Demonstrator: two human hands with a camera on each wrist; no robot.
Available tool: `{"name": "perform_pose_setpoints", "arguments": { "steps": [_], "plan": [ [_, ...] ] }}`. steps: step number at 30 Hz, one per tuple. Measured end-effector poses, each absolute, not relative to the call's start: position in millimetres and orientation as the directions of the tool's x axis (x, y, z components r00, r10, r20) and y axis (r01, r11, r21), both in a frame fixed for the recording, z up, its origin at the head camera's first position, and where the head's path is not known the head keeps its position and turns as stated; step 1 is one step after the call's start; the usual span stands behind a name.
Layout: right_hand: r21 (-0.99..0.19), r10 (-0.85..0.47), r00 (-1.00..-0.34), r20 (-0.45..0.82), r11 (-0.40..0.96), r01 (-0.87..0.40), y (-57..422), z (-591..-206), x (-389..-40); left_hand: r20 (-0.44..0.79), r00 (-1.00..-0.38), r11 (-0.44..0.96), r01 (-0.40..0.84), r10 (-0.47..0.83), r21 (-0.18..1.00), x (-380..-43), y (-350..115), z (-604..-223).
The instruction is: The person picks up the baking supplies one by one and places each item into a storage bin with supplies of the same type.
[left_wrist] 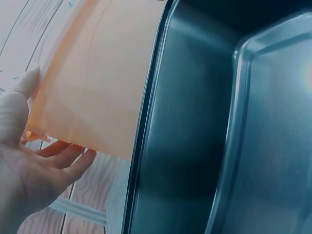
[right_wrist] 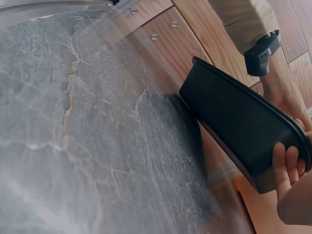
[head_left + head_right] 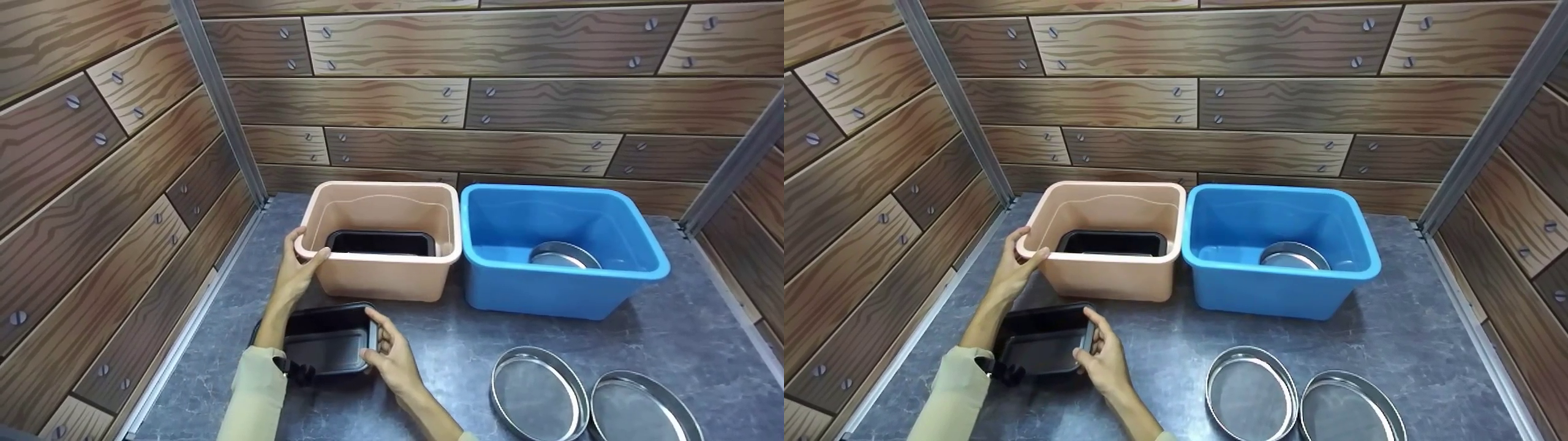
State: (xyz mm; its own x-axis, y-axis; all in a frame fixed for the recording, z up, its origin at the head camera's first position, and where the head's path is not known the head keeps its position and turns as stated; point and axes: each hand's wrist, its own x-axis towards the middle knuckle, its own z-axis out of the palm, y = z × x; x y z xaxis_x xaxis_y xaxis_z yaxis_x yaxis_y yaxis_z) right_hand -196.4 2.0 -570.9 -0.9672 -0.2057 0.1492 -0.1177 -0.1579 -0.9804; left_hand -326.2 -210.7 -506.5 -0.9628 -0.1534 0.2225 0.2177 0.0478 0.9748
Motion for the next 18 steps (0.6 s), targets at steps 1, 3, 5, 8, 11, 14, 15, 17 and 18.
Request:
{"name": "perform_pose_setpoints", "arguments": {
  "steps": [1,3,5,8,11,14,15,17,18],
  "plan": [
    [-0.981,-0.204,-0.968,0.148,-0.156,-0.117,2,-571,-197,0.223,-0.963,0.046,0.219,-0.149,0.975,-327,-211,-506],
    [-0.981,-0.203,-0.968,0.149,-0.155,-0.118,3,-570,-197,0.22,-0.965,0.034,0.218,-0.142,0.975,-327,-211,-506],
    [-0.981,-0.206,-0.967,0.149,-0.151,-0.119,5,-569,-197,0.219,-0.966,0.027,0.217,-0.136,0.976,-327,-212,-506],
    [-0.982,-0.211,-0.966,0.152,-0.144,-0.123,8,-568,-197,0.219,-0.967,0.027,0.217,-0.132,0.976,-327,-212,-506],
    [-0.983,-0.22,-0.963,0.156,-0.133,-0.129,12,-567,-198,0.215,-0.967,0.035,0.212,-0.136,0.977,-326,-212,-506],
    [-0.981,-0.229,-0.959,0.165,-0.136,-0.137,17,-566,-198,0.214,-0.967,0.043,0.21,-0.138,0.977,-325,-213,-505],
    [-0.981,-0.23,-0.958,0.17,-0.137,-0.141,19,-565,-198,0.216,-0.967,0.046,0.211,-0.138,0.976,-325,-212,-505],
    [-0.978,-0.229,-0.957,0.178,-0.144,-0.148,22,-564,-199,0.221,-0.966,0.048,0.216,-0.135,0.975,-325,-212,-505],
    [-0.977,-0.228,-0.957,0.182,-0.148,-0.15,23,-563,-199,0.222,-0.966,0.046,0.218,-0.134,0.975,-325,-212,-505]
  ]
}}
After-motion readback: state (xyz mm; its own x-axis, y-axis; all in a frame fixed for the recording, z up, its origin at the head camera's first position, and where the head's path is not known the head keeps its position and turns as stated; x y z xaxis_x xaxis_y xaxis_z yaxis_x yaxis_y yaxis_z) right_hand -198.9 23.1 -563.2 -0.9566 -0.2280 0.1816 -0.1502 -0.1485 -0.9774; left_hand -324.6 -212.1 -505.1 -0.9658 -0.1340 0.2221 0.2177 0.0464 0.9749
